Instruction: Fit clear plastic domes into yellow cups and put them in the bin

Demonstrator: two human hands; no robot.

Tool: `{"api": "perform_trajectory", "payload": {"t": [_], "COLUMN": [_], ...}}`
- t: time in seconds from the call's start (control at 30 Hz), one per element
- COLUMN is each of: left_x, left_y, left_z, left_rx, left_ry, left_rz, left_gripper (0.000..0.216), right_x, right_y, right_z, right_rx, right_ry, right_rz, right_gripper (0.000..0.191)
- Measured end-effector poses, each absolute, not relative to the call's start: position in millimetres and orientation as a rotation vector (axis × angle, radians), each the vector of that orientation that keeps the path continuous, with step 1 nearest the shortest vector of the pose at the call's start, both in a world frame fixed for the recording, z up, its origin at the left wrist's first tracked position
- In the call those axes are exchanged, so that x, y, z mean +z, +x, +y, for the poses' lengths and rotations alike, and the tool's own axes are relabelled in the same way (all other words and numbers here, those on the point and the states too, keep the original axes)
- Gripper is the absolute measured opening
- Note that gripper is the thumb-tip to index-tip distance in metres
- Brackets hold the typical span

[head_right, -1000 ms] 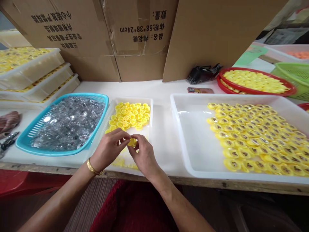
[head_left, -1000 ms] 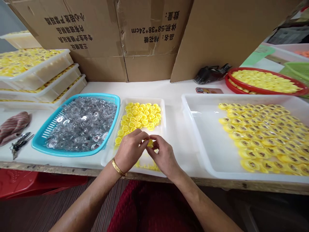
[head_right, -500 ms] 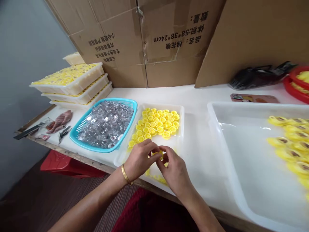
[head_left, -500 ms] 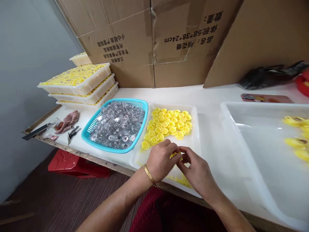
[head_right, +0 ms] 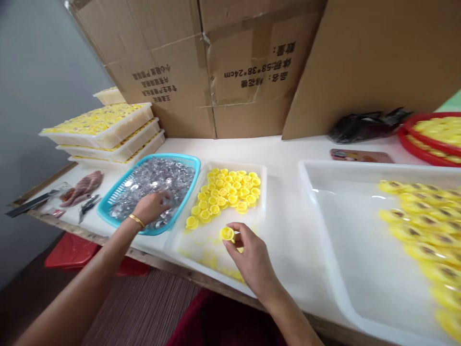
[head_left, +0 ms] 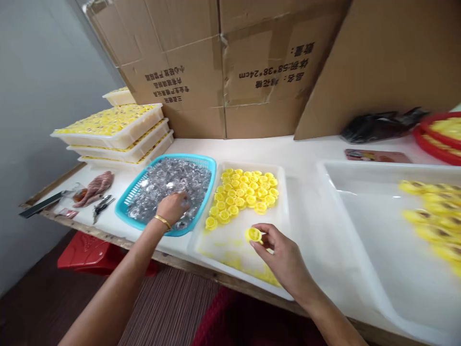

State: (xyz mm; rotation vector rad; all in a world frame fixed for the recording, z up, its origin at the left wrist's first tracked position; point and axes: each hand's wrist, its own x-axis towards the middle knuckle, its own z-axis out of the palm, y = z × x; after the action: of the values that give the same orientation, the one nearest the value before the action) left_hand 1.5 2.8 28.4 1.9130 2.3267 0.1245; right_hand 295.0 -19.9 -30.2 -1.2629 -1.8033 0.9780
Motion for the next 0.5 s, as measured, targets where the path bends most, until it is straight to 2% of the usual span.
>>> {"api": "perform_trajectory", "payload": {"t": [0.2, 0.5], "left_x": [-2, 1], "left_y": [-15, -19], "left_z": [14, 14], "left_rx": [-0.072, 0.053], "left_ry": [1.889, 1.838], "left_rz": [2.268, 2.247], "left_gripper": [0.022, 0.025], "right_x": [-28, -31], "right_y": [296, 301], "right_z": [-18, -14], "right_rx": [1.171, 1.374], "right_ry": [-1.248, -1.097], "right_rz": [-1.607, -1.47], "right_gripper": [0.026, 0.025]}}
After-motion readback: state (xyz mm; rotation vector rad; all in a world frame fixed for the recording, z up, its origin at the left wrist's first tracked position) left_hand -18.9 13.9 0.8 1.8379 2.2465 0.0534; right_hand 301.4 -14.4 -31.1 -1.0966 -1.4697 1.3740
